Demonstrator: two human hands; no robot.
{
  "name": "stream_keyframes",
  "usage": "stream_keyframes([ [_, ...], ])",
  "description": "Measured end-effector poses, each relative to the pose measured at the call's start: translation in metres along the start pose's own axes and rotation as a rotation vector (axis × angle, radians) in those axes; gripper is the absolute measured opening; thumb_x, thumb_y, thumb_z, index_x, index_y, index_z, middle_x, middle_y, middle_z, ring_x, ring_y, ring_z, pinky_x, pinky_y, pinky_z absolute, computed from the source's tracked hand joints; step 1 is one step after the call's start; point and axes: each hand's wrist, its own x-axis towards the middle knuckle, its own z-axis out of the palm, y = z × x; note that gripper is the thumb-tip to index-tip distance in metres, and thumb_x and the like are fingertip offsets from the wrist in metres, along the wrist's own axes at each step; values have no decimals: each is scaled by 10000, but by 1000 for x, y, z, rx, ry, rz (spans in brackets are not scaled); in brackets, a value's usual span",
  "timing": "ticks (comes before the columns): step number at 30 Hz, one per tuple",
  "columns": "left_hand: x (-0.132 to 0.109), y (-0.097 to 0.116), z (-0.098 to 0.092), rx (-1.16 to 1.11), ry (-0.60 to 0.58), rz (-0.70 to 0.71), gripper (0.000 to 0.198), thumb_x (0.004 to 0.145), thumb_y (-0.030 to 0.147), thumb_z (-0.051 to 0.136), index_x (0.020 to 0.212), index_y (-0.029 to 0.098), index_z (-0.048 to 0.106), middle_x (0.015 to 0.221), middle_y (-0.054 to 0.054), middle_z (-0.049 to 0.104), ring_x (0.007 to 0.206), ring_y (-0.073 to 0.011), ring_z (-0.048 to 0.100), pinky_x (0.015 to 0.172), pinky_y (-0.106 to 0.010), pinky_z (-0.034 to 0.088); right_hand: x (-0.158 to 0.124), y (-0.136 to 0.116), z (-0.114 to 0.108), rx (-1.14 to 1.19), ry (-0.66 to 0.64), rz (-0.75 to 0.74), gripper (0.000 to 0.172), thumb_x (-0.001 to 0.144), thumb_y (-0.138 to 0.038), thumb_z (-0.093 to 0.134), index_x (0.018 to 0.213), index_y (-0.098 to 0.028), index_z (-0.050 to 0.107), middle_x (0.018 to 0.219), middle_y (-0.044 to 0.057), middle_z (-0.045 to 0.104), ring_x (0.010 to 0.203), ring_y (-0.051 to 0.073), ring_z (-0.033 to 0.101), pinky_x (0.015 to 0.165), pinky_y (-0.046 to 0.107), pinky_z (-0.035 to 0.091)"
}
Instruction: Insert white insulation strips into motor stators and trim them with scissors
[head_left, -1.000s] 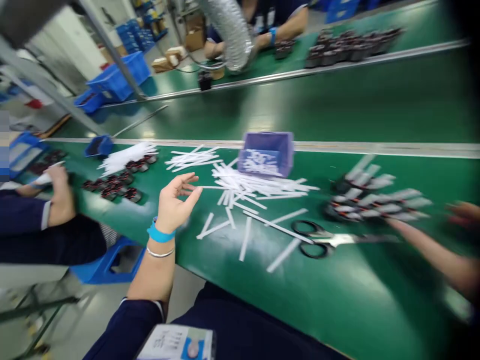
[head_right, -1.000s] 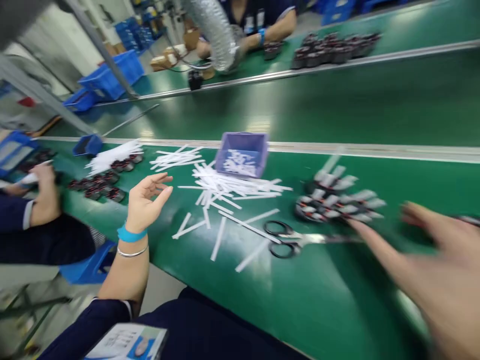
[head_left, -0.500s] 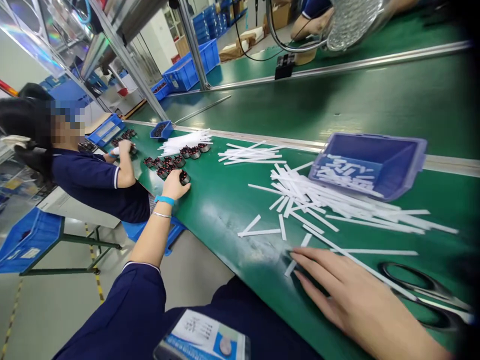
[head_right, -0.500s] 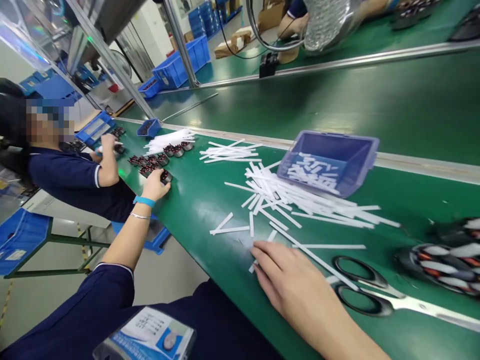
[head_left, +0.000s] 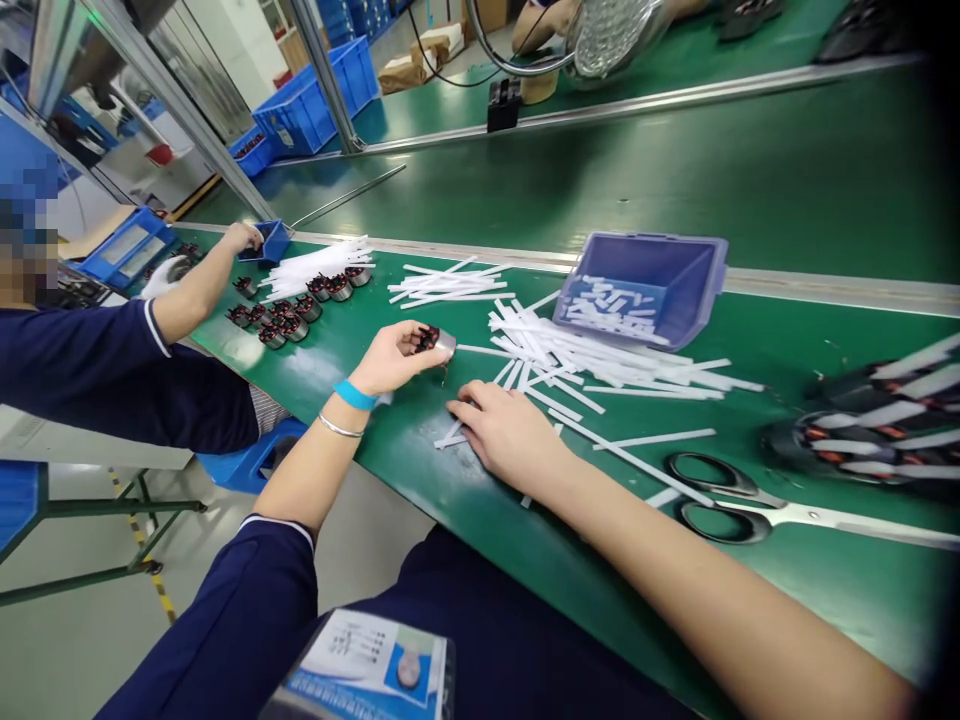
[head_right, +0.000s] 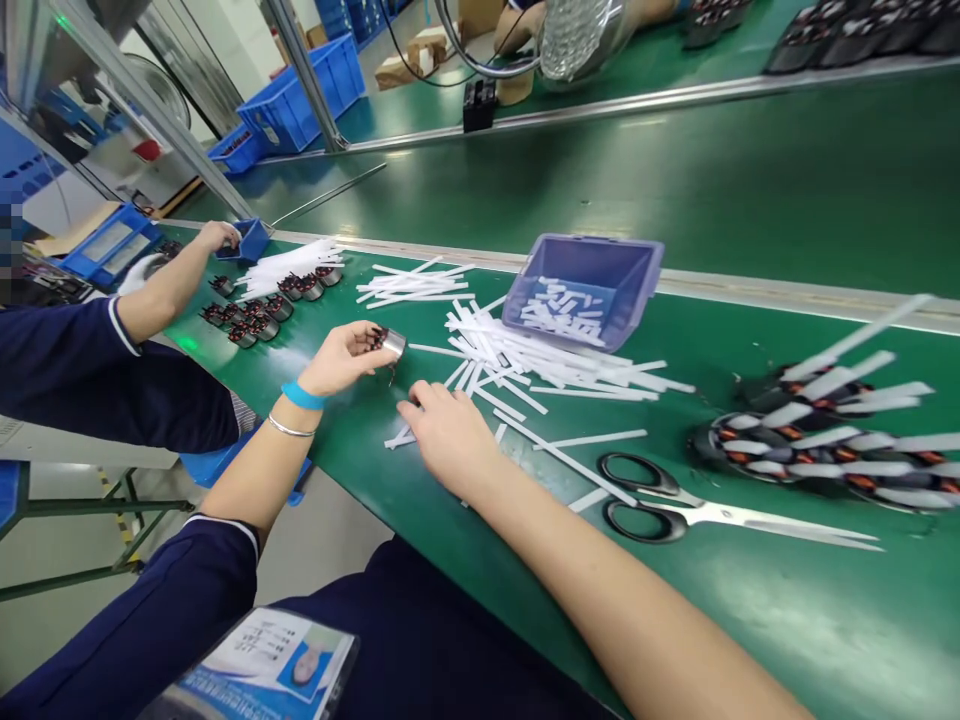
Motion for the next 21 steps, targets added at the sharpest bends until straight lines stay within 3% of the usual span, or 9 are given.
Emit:
stream_keyframes([
  [3,8,16,19,-482,-35,-24,463,619,515,730,864,146,597,714,-13,630,591,-110,564,514,-239,427,15,-1,2,-3,1,30,141,839,-106,560,843,-144,696,1001,127,658,908,264,598,691,359,407],
  [5,10,29,31,-663,-102,-10,457,669,531,668,913,148,615,721,-15,634,589,-112,566,504,-241,426,15,3,-1,2,26,62,89,789,-112,601,757,-140,678,926,126,668,879,266,607,687,359,418],
  [7,10,39,42,-756,-191,11,521,700,516,634,1086,167,609,759,-10,652,569,-108,569,498,-239,429,5,13,-10,10,76,132,74,766,-111,607,723,-143,658,834,113,672,801,248,621,667,349,436],
  [9,9,44,52,-795,-286,26,632,699,511,639,1239,196,549,777,-1,663,511,-93,555,483,-235,437,-17,25,-25,15,154,244,79,785,-122,582,741,-153,639,762,86,669,705,213,626,631,328,460],
  [11,7,43,61,-794,-373,8,679,675,525,671,1253,196,534,773,-2,666,464,-87,551,469,-237,458,-45,36,-42,108,299,361,66,817,-164,567,784,-178,622,726,47,668,639,177,623,605,301,491],
  [13,3,38,71,-775,-450,-48,653,642,531,720,1174,186,563,766,-7,659,482,-105,586,478,-245,494,-70,42,-57,410,530,431,42,826,-233,611,792,-212,628,711,14,670,618,161,628,584,283,517],
  [15,-1,33,81,-750,-518,-109,607,614,511,773,1089,183,581,779,-13,654,540,-128,625,507,-257,532,-85,41,-67,646,640,451,48,818,-271,656,791,-231,656,722,9,676,635,162,639,570,274,531],
  [21,-11,22,99,-689,-610,-96,501,656,390,823,1052,174,605,922,-64,670,691,-153,662,587,-273,583,-88,33,-64,789,605,472,60,800,-267,680,768,-217,684,718,29,670,638,157,632,563,256,532],
])
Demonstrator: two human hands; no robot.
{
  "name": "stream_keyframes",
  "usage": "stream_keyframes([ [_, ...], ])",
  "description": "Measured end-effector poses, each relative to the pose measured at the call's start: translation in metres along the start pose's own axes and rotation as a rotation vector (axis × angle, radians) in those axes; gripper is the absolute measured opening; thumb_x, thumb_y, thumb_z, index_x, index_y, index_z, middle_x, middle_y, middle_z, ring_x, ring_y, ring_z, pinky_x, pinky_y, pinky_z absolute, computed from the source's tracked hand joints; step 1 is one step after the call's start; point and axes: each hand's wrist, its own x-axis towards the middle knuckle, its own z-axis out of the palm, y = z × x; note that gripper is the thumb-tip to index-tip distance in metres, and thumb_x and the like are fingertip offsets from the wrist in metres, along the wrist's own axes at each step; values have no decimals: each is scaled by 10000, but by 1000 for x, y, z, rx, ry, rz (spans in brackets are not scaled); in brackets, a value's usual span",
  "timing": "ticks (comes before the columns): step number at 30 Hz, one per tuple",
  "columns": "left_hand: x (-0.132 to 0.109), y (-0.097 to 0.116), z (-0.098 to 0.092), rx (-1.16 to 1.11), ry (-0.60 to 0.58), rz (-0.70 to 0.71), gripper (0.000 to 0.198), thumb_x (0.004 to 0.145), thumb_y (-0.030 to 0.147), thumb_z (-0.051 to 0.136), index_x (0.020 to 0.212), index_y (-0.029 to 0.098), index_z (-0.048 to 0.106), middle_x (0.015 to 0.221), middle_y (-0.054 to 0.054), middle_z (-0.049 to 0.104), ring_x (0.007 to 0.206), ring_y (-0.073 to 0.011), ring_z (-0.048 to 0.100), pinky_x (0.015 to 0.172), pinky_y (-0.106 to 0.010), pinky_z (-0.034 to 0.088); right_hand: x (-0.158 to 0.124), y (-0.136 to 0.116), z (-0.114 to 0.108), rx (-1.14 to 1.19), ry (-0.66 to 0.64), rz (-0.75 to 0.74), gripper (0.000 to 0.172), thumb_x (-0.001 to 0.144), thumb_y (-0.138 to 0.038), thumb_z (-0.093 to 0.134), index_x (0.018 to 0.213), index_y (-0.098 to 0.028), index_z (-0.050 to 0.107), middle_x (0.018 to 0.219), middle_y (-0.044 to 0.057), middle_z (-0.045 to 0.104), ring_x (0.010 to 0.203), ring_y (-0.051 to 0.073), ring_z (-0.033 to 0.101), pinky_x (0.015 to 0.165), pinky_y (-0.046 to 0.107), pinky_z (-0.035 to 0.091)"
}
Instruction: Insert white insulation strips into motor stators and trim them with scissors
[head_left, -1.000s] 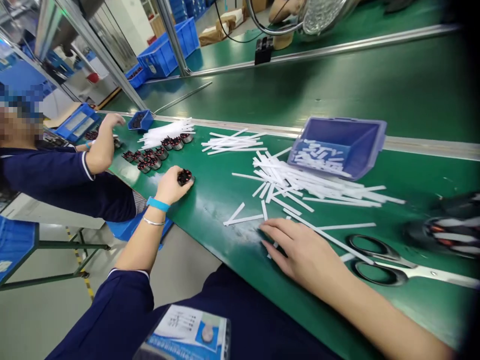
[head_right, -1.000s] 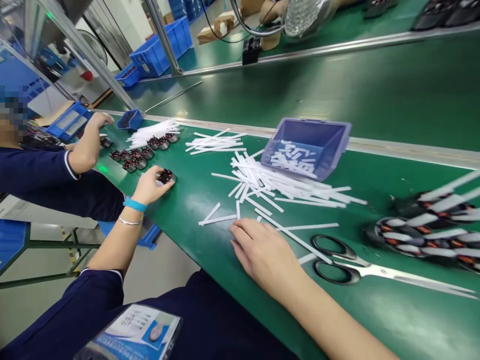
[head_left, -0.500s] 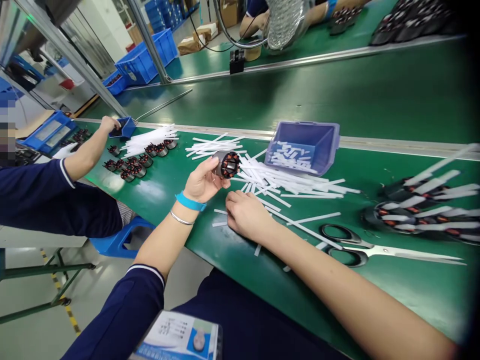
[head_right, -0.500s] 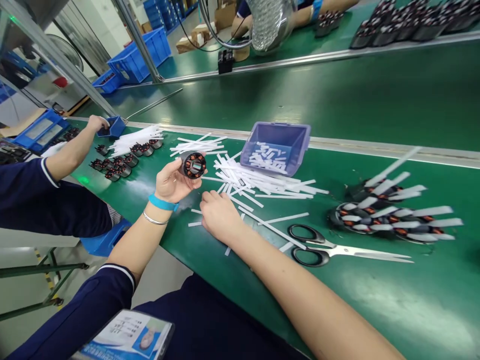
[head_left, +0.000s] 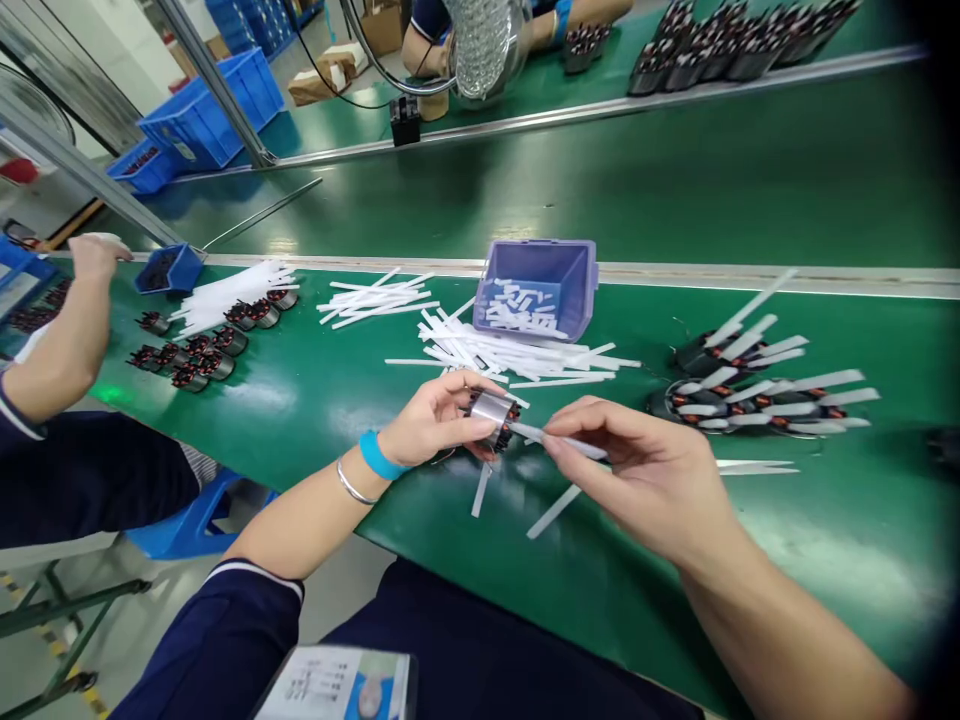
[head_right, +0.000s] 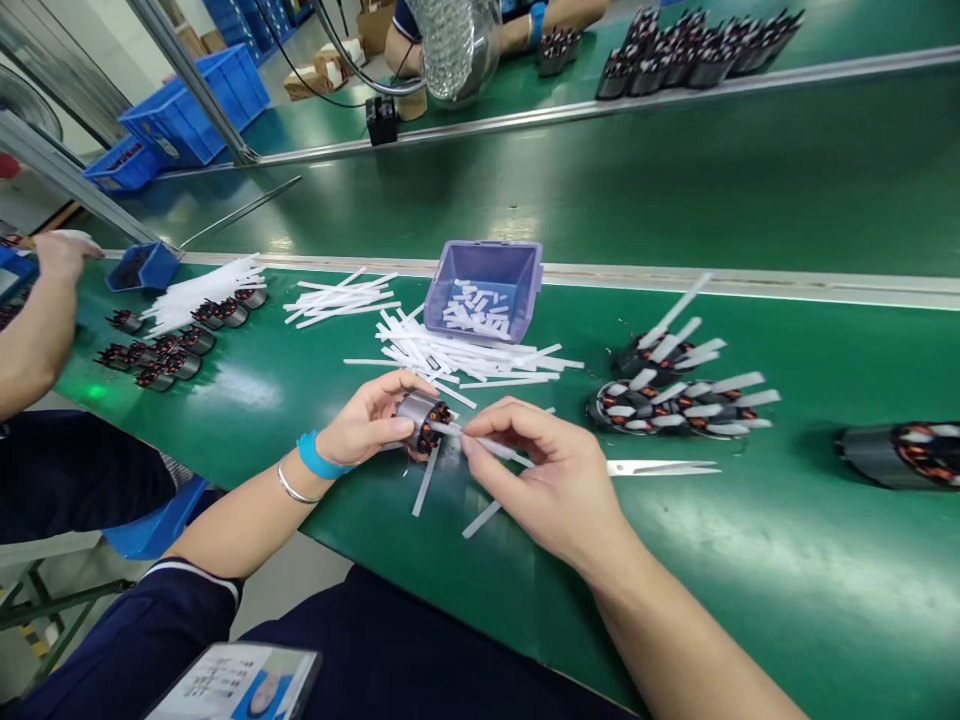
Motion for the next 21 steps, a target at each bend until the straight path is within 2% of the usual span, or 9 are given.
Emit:
stream_keyframes([
  [4,-2,-2,2,-48,-45,-8,552,643,358,830,1120,163,632,991,-92,681,784,-200,694,669,-316,601,-1,10,3,-32,-14,39,69,772,-265,674,729,-213,686,716,33,677,638,159,642,573,252,537],
  [7,-5,-1,6,-70,-77,-66,601,638,385,819,1164,148,652,1026,-117,697,821,-218,699,708,-325,600,-3,17,4,40,44,172,56,680,-244,703,692,-204,666,629,9,666,544,136,624,512,217,519],
  [12,-9,-7,14,179,36,-43,469,754,323,730,1168,113,666,931,-106,724,720,-155,684,685,-281,585,-5,19,5,130,34,347,184,583,-284,809,644,-198,657,554,4,642,472,130,595,438,199,494],
  [16,-11,-14,15,346,88,77,319,804,290,662,1059,102,695,827,-88,720,657,-130,670,623,-232,554,-6,19,10,138,22,312,225,595,-318,845,663,-203,663,550,-4,620,448,112,552,403,187,463],
  [19,-11,-15,14,379,102,144,247,811,268,637,980,96,694,828,-96,722,683,-137,682,619,-224,552,-7,21,13,184,-34,249,224,636,-357,840,678,-208,678,702,36,667,577,139,612,469,205,501],
  [21,-11,-14,12,383,70,139,242,782,231,648,975,91,689,821,-92,719,668,-127,673,613,-219,550,-8,23,14,206,-62,243,216,664,-379,827,682,-209,694,803,65,684,655,157,637,504,219,520],
])
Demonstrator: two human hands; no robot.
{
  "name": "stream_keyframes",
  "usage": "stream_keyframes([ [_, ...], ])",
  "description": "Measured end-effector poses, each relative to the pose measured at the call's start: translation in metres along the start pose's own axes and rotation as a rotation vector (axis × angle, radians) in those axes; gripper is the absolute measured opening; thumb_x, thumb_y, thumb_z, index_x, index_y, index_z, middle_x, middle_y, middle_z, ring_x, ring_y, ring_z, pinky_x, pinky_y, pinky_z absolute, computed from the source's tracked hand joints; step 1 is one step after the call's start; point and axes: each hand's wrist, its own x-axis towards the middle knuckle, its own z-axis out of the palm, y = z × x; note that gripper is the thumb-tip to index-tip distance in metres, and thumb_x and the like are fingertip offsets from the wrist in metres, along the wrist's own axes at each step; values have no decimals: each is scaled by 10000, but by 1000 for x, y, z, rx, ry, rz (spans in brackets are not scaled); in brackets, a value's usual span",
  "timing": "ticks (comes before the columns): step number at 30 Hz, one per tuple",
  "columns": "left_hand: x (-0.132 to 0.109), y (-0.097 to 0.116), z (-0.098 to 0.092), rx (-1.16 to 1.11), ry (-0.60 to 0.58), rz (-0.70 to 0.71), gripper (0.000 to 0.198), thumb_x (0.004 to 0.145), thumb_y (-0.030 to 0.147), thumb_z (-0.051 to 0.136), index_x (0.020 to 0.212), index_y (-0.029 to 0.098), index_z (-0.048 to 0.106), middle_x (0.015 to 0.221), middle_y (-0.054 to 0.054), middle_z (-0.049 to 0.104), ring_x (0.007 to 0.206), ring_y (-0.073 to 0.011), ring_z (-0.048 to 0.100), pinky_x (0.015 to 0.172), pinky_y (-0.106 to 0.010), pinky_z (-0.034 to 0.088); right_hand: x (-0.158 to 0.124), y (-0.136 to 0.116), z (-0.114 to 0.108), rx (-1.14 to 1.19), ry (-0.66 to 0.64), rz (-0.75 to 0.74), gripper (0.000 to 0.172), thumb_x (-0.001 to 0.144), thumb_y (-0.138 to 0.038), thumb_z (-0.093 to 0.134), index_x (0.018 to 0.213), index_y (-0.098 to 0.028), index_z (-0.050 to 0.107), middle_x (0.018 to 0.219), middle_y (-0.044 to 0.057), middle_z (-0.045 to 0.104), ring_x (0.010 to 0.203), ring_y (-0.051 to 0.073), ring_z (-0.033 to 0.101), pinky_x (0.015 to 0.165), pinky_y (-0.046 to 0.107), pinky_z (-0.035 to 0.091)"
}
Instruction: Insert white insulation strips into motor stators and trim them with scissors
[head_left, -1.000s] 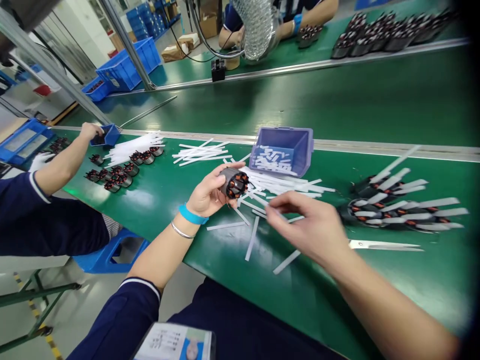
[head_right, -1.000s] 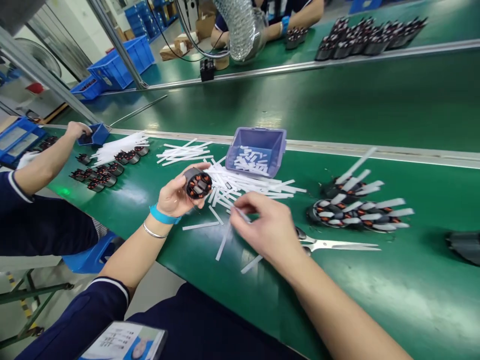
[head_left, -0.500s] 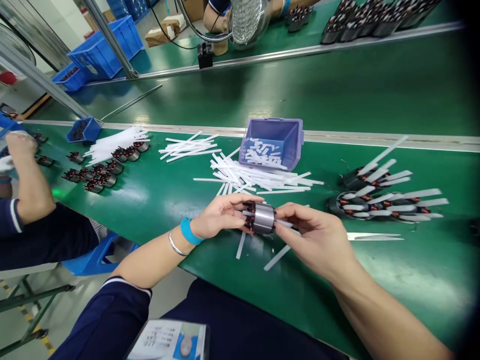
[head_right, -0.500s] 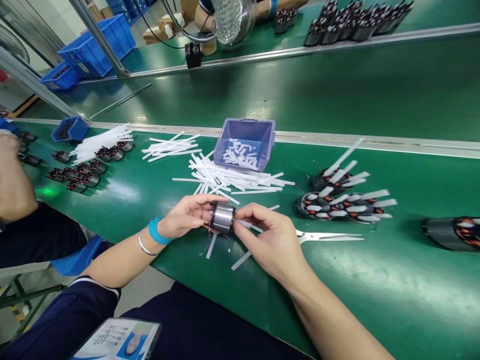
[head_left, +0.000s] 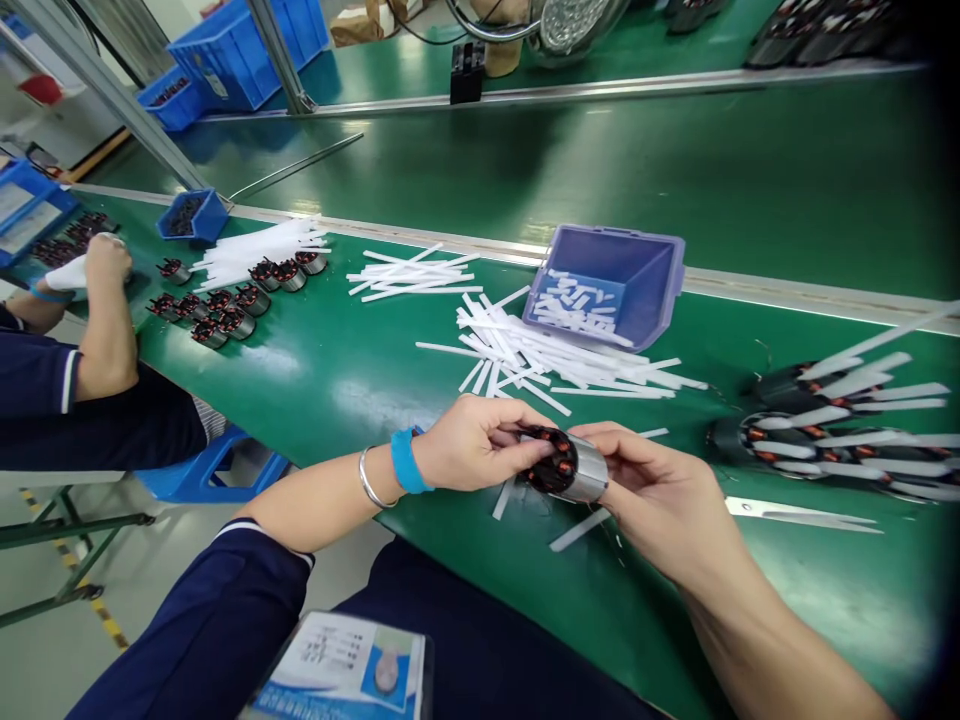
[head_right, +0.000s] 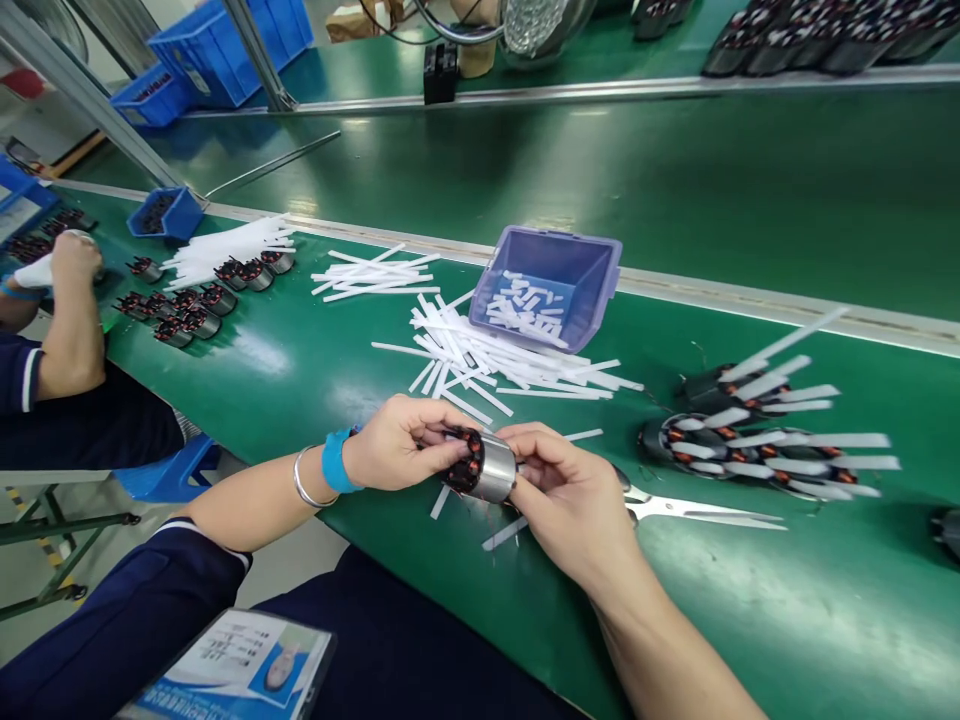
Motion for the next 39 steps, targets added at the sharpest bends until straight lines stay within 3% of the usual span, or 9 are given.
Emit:
stream_keyframes([
  [4,0,1,-2,6,-66,-37,279,691,135,660,966,95,681,724,-36,678,539,-68,580,527,-182,496,-2,2,1,-29,7,-20,168,705,-351,805,691,-219,703,830,76,682,711,172,655,551,227,543],
  [11,0,4,1,-78,34,-46,138,645,106,662,782,102,649,670,-15,646,569,-67,584,518,-164,475,-4,4,-3,-35,-70,-25,140,746,-342,776,744,-220,707,868,82,684,699,178,656,547,243,552],
  [15,2,9,-8,-243,-116,-211,212,640,80,672,851,95,692,758,-43,705,631,-89,655,598,-202,554,-4,5,-12,-77,-138,-37,93,776,-312,755,788,-226,721,881,79,691,750,188,677,632,255,571],
  [19,5,9,-16,-346,-221,-346,237,611,22,645,828,105,695,666,-3,695,573,-95,663,562,-210,571,-4,2,-17,-118,-212,-47,93,820,-303,709,776,-222,711,865,82,694,728,179,668,602,238,541],
  [27,3,4,-18,-387,-298,-300,163,659,87,727,817,114,698,632,2,682,528,-76,636,513,-165,522,-1,-12,-20,76,-348,43,277,798,-407,742,637,-204,644,738,69,686,622,164,636,536,254,516],
  [30,6,8,-23,-435,-242,-245,299,661,265,823,897,113,722,776,-57,729,663,-124,694,605,-206,567,9,-6,-19,7,-204,6,240,811,-427,721,690,-226,673,762,59,699,653,176,650,590,288,539],
  [34,10,13,-28,-517,-174,-278,566,557,482,872,961,110,733,793,-87,731,675,-196,709,606,-296,600,29,13,-8,-570,153,-200,137,797,-345,669,831,-216,700,858,85,685,742,232,643,649,365,531],
  [36,10,14,-28,-530,-163,-308,600,521,512,878,935,102,735,759,-88,724,625,-194,697,586,-315,605,38,23,-1,-813,161,-250,127,790,-302,618,777,-201,692,876,104,667,743,253,634,596,373,506],
  [39,11,13,-26,-515,-147,-334,479,569,389,879,921,102,727,751,-77,723,609,-181,695,573,-311,614,41,28,2,-880,156,-279,157,781,-257,566,652,-203,637,838,103,665,761,261,643,609,382,510],
])
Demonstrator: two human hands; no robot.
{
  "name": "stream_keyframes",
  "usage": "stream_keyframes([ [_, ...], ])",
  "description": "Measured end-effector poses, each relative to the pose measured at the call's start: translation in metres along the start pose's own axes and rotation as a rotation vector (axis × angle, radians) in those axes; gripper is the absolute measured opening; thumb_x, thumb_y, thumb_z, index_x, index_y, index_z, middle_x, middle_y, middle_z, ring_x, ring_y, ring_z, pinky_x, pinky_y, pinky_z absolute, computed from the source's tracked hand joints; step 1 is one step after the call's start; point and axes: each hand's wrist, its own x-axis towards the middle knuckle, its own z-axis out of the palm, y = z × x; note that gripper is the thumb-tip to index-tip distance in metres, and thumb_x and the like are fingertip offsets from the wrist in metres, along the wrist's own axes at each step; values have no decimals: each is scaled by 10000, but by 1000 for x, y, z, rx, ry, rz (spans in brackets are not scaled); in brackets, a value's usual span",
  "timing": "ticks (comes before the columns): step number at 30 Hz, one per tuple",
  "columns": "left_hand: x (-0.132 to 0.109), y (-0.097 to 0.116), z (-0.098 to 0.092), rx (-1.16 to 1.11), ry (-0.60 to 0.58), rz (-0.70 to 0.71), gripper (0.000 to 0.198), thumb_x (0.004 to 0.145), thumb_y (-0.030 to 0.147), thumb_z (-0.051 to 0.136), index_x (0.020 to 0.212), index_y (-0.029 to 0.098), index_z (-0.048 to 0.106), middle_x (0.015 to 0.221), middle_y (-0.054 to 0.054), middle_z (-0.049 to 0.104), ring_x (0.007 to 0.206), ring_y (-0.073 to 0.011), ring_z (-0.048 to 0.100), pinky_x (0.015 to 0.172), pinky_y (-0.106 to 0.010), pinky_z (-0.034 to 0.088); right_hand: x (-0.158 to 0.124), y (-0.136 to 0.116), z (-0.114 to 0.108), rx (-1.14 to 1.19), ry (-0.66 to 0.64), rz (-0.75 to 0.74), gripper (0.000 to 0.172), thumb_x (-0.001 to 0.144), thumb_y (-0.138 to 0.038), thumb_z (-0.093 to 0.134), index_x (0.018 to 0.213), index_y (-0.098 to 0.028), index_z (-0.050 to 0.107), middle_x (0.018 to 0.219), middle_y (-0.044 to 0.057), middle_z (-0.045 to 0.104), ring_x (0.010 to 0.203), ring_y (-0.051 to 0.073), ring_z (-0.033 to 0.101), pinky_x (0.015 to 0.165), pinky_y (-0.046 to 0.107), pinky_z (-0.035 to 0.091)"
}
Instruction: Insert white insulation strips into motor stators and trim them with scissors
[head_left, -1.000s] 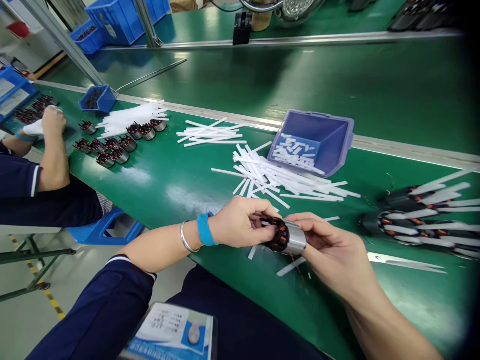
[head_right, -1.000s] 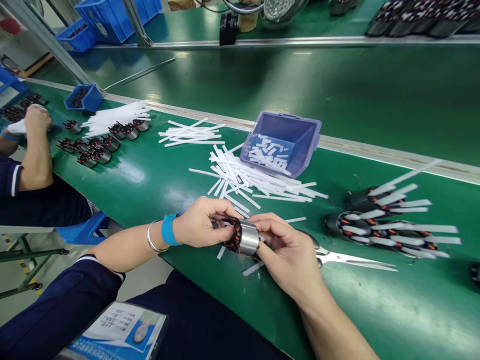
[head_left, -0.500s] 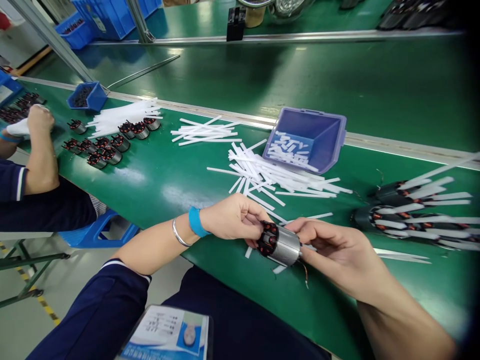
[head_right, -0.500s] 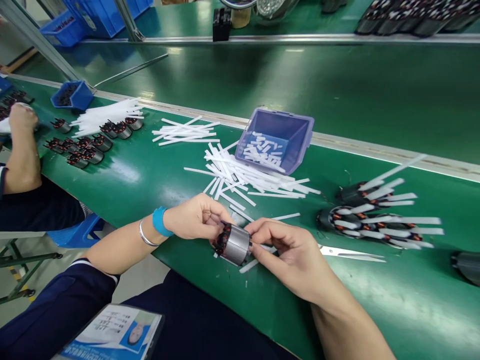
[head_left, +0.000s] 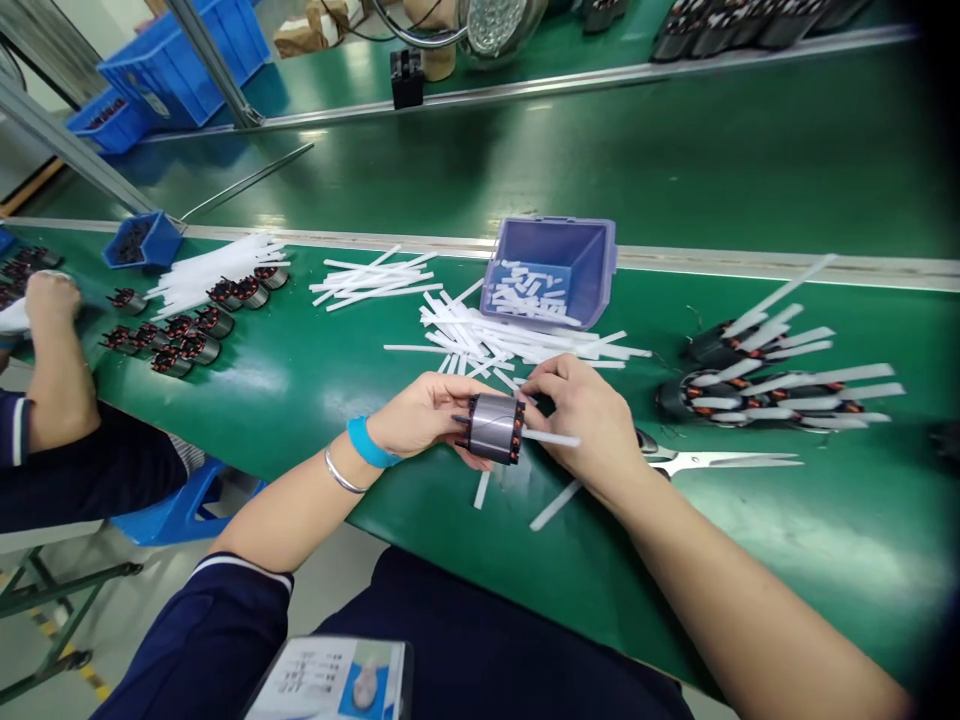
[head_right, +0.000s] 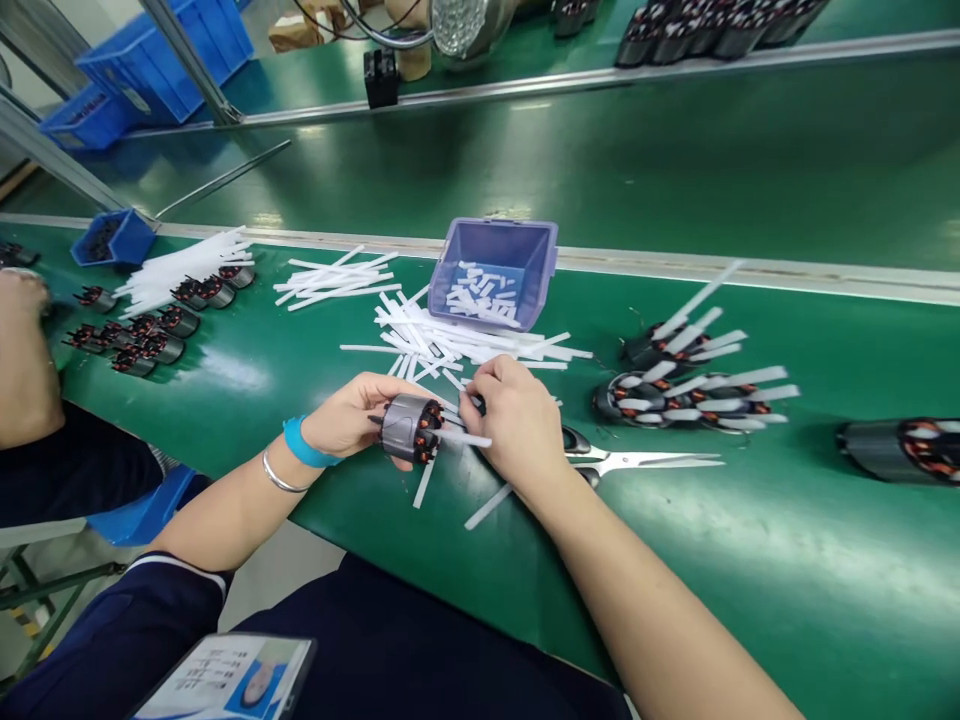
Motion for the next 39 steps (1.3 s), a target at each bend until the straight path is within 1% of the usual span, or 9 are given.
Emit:
stream_keyframes([
  [3,2,-1,2,31,36,4,379,601,214,840,942,107,716,745,-62,723,598,-180,698,527,-287,612,-4,0,-20,247,54,82,138,772,-291,610,662,-208,614,826,83,689,767,236,664,676,368,548],
  [7,4,-1,4,67,48,29,340,625,96,753,962,113,713,779,-64,734,623,-193,713,515,-282,612,-11,-5,-61,722,-272,209,169,790,-369,704,759,-208,663,680,25,657,563,151,609,512,263,507],
  [10,6,-5,2,59,41,18,388,608,36,669,982,132,716,800,-51,743,631,-191,719,540,-290,620,-14,-14,-73,719,-375,94,130,812,-333,699,761,-215,686,723,30,668,604,141,594,547,252,492],
  [13,6,-9,-1,20,-15,3,478,609,41,609,1062,155,709,845,-53,753,676,-203,735,593,-300,629,-15,-22,-66,577,-293,43,121,823,-305,661,739,-219,678,695,27,662,621,153,589,588,272,487],
  [16,4,-10,2,30,-60,-11,516,627,72,645,1135,152,686,879,-70,752,751,-230,745,639,-309,630,-18,-26,-56,521,-176,103,89,783,-262,639,706,-219,649,631,11,640,580,150,580,565,269,475],
  [25,1,-20,15,404,149,154,310,714,161,662,1015,94,688,812,-75,726,640,-150,699,588,-233,575,-24,-23,-40,553,-117,215,21,675,-208,628,667,-226,635,572,-11,613,507,127,567,493,231,456],
  [31,2,-21,13,462,219,216,161,669,118,681,828,97,694,698,-40,703,610,-113,663,563,-185,540,-24,-18,-33,690,-274,200,31,727,-247,671,717,-220,662,777,45,674,656,163,624,567,251,525],
  [35,-1,-14,8,323,98,126,276,674,100,700,949,87,732,825,-90,754,688,-134,704,658,-225,590,-23,-16,-33,830,-280,224,94,744,-298,740,730,-225,683,819,58,678,718,182,646,605,260,548],
  [39,-3,-9,3,232,21,25,318,682,95,704,998,107,744,835,-76,761,666,-130,706,632,-237,613,-21,-17,-35,893,-306,255,207,722,-378,790,674,-216,670,803,60,675,692,175,643,579,250,540],
])
